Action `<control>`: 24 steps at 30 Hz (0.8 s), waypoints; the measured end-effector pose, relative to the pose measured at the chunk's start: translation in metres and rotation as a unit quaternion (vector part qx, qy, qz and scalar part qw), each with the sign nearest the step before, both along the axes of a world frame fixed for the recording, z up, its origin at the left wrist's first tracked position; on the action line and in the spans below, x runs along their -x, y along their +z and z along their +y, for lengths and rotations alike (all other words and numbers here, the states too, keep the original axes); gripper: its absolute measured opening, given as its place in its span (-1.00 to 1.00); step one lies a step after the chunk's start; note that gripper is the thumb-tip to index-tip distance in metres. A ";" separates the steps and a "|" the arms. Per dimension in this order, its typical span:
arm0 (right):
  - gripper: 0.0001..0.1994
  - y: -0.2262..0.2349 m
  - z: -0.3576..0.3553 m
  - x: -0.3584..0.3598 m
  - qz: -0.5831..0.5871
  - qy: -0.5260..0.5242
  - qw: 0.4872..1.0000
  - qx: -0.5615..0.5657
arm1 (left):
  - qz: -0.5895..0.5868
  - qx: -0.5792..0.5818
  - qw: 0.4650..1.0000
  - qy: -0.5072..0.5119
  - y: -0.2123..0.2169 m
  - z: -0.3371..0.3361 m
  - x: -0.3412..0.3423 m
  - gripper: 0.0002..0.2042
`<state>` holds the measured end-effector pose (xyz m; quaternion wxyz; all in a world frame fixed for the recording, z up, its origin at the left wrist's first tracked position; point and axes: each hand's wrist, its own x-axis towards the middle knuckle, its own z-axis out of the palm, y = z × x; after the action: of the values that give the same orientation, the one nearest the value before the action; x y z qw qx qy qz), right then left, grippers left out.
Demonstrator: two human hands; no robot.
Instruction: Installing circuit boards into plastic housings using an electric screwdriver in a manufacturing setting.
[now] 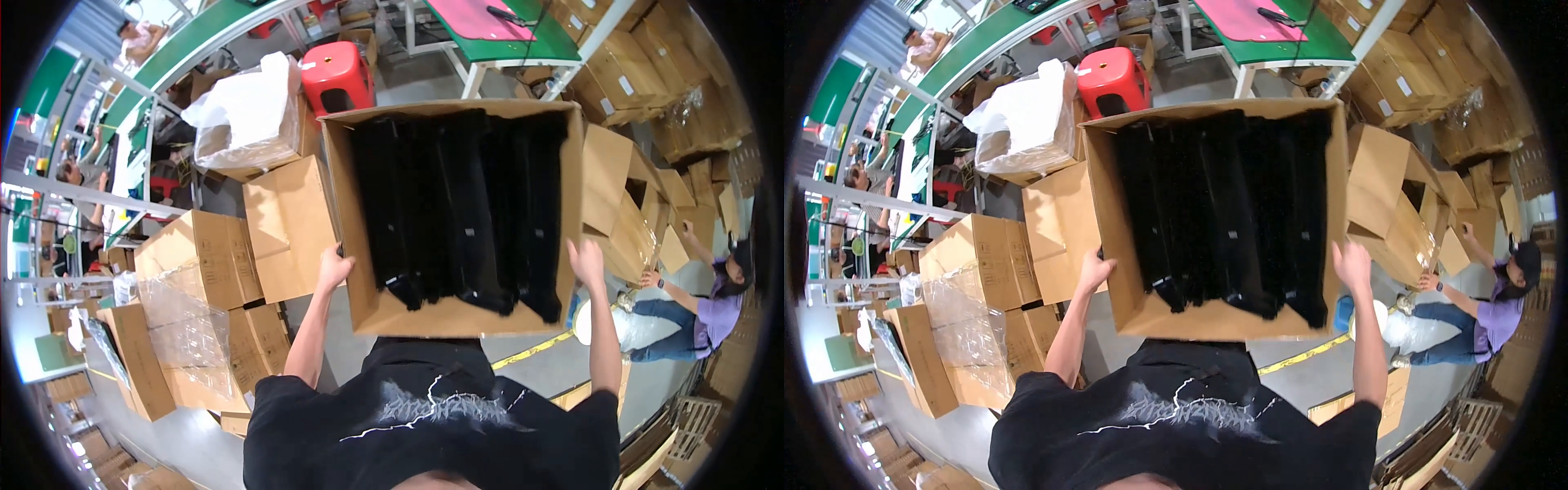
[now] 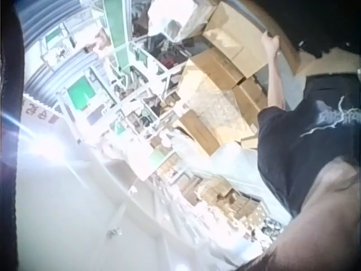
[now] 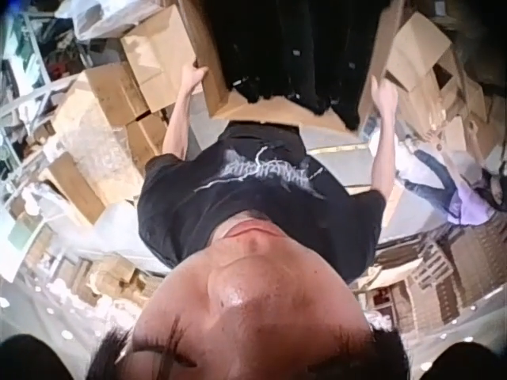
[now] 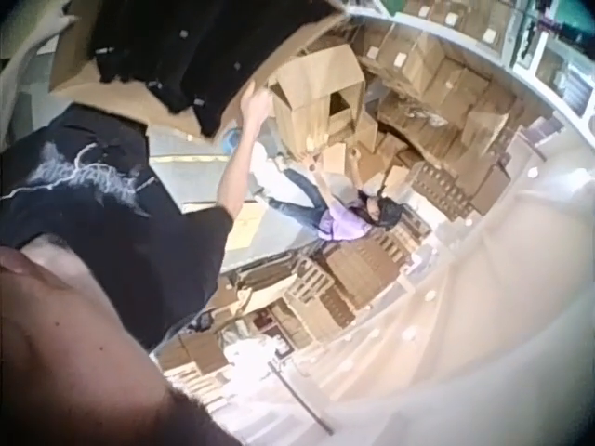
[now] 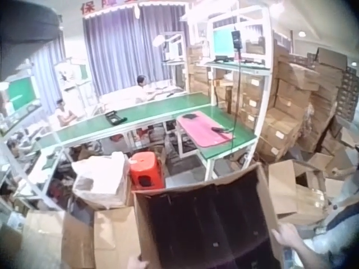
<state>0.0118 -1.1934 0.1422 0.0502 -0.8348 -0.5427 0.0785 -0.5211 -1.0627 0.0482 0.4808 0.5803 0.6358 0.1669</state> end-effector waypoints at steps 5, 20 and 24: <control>-0.68 -0.125 0.209 0.001 0.049 0.017 0.999 -0.016 | 0.081 -0.030 0.968 0.234 -0.101 0.045 0.019 -0.72; -0.79 -0.163 0.192 0.212 0.301 0.386 0.859 0.149 | -0.225 0.091 0.678 0.693 -0.073 -0.217 -0.027 -0.60; -0.75 -0.127 0.173 0.253 0.276 0.291 0.911 0.098 | -0.254 0.080 0.545 0.795 -0.094 -0.248 -0.033 -0.60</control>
<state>-0.2414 -1.0206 0.0150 0.0911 -0.5853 -0.7160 0.3694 -0.4880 -1.3102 -0.0454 0.3374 -0.2703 0.6992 0.5694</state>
